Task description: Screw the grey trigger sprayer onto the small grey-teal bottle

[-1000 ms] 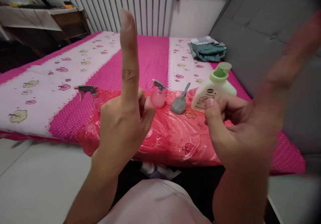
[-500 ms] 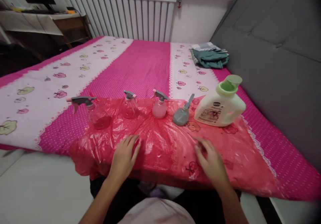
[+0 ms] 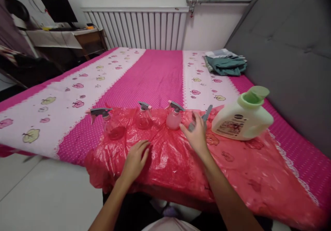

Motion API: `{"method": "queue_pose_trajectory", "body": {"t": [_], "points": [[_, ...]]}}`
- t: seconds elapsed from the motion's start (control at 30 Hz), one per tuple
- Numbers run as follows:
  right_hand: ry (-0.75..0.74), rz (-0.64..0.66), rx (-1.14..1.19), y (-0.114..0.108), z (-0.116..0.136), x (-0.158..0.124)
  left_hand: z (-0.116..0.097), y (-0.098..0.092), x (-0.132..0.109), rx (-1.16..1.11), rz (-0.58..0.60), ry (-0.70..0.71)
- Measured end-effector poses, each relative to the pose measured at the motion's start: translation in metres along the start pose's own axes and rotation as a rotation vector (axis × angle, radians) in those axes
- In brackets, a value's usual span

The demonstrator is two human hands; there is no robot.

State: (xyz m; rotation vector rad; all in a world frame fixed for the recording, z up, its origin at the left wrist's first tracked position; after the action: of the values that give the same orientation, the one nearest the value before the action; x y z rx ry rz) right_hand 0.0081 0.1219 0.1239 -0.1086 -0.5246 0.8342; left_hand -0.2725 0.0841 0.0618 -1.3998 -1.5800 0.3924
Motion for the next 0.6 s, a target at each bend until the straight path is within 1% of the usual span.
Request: {"method": "queue_pose_trajectory", "body": {"t": [0.03,0.07,0.1,0.17,0.2,0.23,0.27,0.33,0.47,0.6], "points": [[-0.023,-0.031,-0.084,0.016,0.009,0.018,-0.006,0.007,-0.001,-0.014,0.021,0.023],[-0.079,-0.034,-0.163,0.029,0.016,0.034,-0.010,0.013,-0.002,-0.022,0.035,0.040],[-0.165,0.016,-0.260,0.039,0.023,0.047,-0.014,0.018,-0.004,-0.026,0.045,0.052],[-0.298,0.227,-0.463,0.052,0.031,0.065,-0.018,0.022,-0.006,-0.020,0.051,0.056],[-0.333,0.313,-0.526,0.056,0.033,0.070,-0.019,0.023,-0.006,-0.012,0.057,0.054],[-0.346,0.377,-0.567,0.058,0.034,0.074,-0.019,0.023,-0.005,-0.002,0.068,0.053],[-0.344,0.411,-0.589,0.059,0.035,0.076,-0.019,0.023,-0.003,0.009,0.079,0.053],[-0.330,0.423,-0.622,0.060,0.036,0.078,-0.018,0.025,0.004,0.028,0.106,0.062],[-0.302,0.397,-0.676,0.056,0.038,0.078,-0.019,0.030,0.017,0.064,0.152,0.078],[-0.297,0.365,-0.668,0.045,0.044,0.078,-0.021,0.035,0.019,0.075,0.176,0.056]]}}
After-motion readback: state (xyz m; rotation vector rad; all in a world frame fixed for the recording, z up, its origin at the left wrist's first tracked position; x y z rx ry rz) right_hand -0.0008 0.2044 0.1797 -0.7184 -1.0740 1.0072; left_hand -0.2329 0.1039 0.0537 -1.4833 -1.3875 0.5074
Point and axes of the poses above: each hand's wrist, its own x-axis towards the middle knuckle, its own y-axis out of the palm, z = x × y, the point moved 1 cm from there along x, towards the middle knuckle, and after that the axes turned 13 degrees about -z, right-handed, at the moved point
